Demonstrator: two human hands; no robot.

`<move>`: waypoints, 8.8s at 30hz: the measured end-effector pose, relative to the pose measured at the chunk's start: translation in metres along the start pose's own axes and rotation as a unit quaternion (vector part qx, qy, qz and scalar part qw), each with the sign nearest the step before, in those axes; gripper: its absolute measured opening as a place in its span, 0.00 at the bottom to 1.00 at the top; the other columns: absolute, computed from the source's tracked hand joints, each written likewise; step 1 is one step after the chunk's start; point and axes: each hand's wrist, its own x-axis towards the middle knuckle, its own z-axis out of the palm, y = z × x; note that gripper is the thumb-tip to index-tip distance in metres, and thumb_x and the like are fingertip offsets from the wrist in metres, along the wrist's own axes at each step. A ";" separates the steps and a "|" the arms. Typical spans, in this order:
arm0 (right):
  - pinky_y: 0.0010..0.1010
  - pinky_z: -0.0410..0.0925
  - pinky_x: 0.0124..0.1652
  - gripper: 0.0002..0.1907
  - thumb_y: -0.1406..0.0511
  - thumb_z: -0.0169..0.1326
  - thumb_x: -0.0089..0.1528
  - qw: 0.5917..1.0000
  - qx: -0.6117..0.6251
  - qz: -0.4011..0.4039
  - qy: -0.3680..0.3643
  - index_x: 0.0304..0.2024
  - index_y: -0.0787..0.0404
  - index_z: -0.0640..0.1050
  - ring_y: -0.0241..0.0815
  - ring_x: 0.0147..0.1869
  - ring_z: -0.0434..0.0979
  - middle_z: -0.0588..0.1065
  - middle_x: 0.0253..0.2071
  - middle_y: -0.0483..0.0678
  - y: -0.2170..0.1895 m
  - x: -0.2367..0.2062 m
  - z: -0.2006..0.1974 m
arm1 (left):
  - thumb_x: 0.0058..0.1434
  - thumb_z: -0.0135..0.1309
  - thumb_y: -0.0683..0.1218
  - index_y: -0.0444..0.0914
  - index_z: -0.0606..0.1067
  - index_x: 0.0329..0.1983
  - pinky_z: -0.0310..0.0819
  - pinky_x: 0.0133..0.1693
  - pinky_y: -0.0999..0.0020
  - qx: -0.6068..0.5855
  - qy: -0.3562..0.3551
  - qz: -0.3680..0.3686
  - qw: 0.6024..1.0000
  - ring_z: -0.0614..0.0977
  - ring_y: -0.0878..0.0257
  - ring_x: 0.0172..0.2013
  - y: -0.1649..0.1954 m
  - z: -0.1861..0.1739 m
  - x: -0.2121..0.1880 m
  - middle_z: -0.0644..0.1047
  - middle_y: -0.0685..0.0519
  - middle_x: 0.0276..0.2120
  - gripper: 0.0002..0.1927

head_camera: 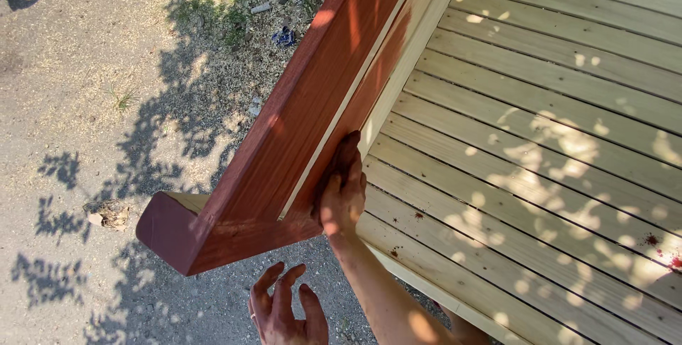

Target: The person dips a cloth into a container of reddish-brown wood stain and rubs it by hand onto the frame rails and edges of an unfinished slatted wooden bench, working along the top rail, corners, and side edges to coat the bare wood.

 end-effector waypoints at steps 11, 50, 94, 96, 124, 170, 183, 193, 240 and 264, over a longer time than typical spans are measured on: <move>0.42 0.74 0.53 0.26 0.75 0.57 0.58 0.974 0.115 -0.159 -0.109 0.60 0.68 0.71 0.57 0.55 0.81 0.77 0.52 0.63 0.063 -0.128 -0.014 | 0.57 0.53 0.44 0.42 0.82 0.47 0.68 0.58 0.42 0.003 0.025 -0.015 1.000 0.73 0.46 0.59 -0.043 -0.053 -0.053 0.71 0.41 0.54 0.15; 0.39 0.48 0.78 0.35 0.77 0.39 0.69 0.840 0.455 -0.235 -0.179 0.76 0.50 0.50 0.48 0.84 0.49 0.52 0.79 0.55 -0.065 0.420 -0.054 | 0.54 0.52 0.41 0.38 0.80 0.49 0.62 0.56 0.36 -0.075 -0.190 0.199 0.958 0.69 0.38 0.58 0.197 0.134 0.189 0.69 0.38 0.54 0.18; 0.47 0.57 0.66 0.28 0.58 0.53 0.65 0.939 0.343 0.011 -0.028 0.64 0.60 0.65 0.57 0.68 0.64 0.67 0.60 0.58 -0.013 0.130 -0.005 | 0.59 0.53 0.43 0.40 0.82 0.44 0.76 0.53 0.52 -0.110 -0.056 0.195 0.973 0.78 0.48 0.56 0.158 0.073 0.172 0.74 0.43 0.50 0.12; 0.48 0.53 0.65 0.31 0.56 0.54 0.65 0.980 0.200 0.022 -0.014 0.66 0.60 0.60 0.56 0.70 0.58 0.60 0.64 0.56 -0.024 0.195 -0.014 | 0.58 0.53 0.42 0.41 0.82 0.44 0.76 0.52 0.53 -0.103 -0.081 0.179 0.975 0.76 0.49 0.57 0.163 0.083 0.180 0.74 0.43 0.50 0.13; 0.44 0.53 0.69 0.27 0.53 0.50 0.68 0.966 0.233 -0.114 0.016 0.65 0.59 0.65 0.52 0.74 0.55 0.63 0.68 0.52 -0.078 0.363 -0.047 | 0.50 0.55 0.38 0.46 0.84 0.43 0.82 0.43 0.60 -0.119 -0.112 0.144 0.976 0.75 0.52 0.54 0.132 0.141 0.170 0.74 0.48 0.49 0.19; 0.61 0.67 0.60 0.18 0.52 0.44 0.66 0.754 0.618 0.184 -0.123 0.56 0.45 0.65 0.52 0.62 0.73 0.71 0.58 0.47 -0.166 -0.247 -0.280 | 0.67 0.35 0.64 0.44 0.67 0.67 0.71 0.44 0.49 -0.506 -0.353 -0.351 0.704 0.76 0.53 0.45 0.047 -0.151 -0.040 0.76 0.48 0.51 0.32; 0.54 0.63 0.66 0.25 0.52 0.43 0.67 0.723 0.653 0.088 -0.206 0.63 0.54 0.67 0.52 0.64 0.73 0.73 0.61 0.51 -0.211 -0.227 -0.358 | 0.67 0.30 0.69 0.43 0.67 0.70 0.67 0.56 0.36 -0.666 -0.411 -0.268 0.562 0.77 0.52 0.60 0.173 -0.220 -0.046 0.75 0.48 0.63 0.38; 0.50 0.67 0.62 0.22 0.57 0.43 0.66 0.729 0.659 0.037 -0.182 0.58 0.60 0.71 0.52 0.61 0.75 0.75 0.57 0.52 -0.183 -0.218 -0.403 | 0.74 0.33 0.50 0.33 0.69 0.67 0.78 0.54 0.57 -0.708 -0.410 -0.175 0.548 0.82 0.52 0.55 0.219 -0.203 -0.060 0.78 0.44 0.60 0.25; 0.49 0.69 0.53 0.29 0.45 0.40 0.67 0.805 0.573 0.101 -0.114 0.61 0.52 0.71 0.48 0.60 0.71 0.72 0.61 0.48 -0.107 -0.300 -0.356 | 0.65 0.49 0.41 0.27 0.73 0.55 0.76 0.48 0.54 -0.718 -0.411 -0.163 0.537 0.81 0.50 0.46 0.145 -0.174 -0.084 0.79 0.43 0.50 0.18; 0.50 0.68 0.62 0.35 0.49 0.45 0.62 0.728 0.604 0.254 -0.199 0.67 0.57 0.68 0.52 0.65 0.72 0.71 0.63 0.53 -0.045 -0.120 -0.297 | 0.65 0.47 0.44 0.35 0.71 0.59 0.77 0.51 0.59 -0.628 -0.343 -0.201 0.669 0.81 0.55 0.49 0.172 -0.068 0.003 0.77 0.45 0.51 0.19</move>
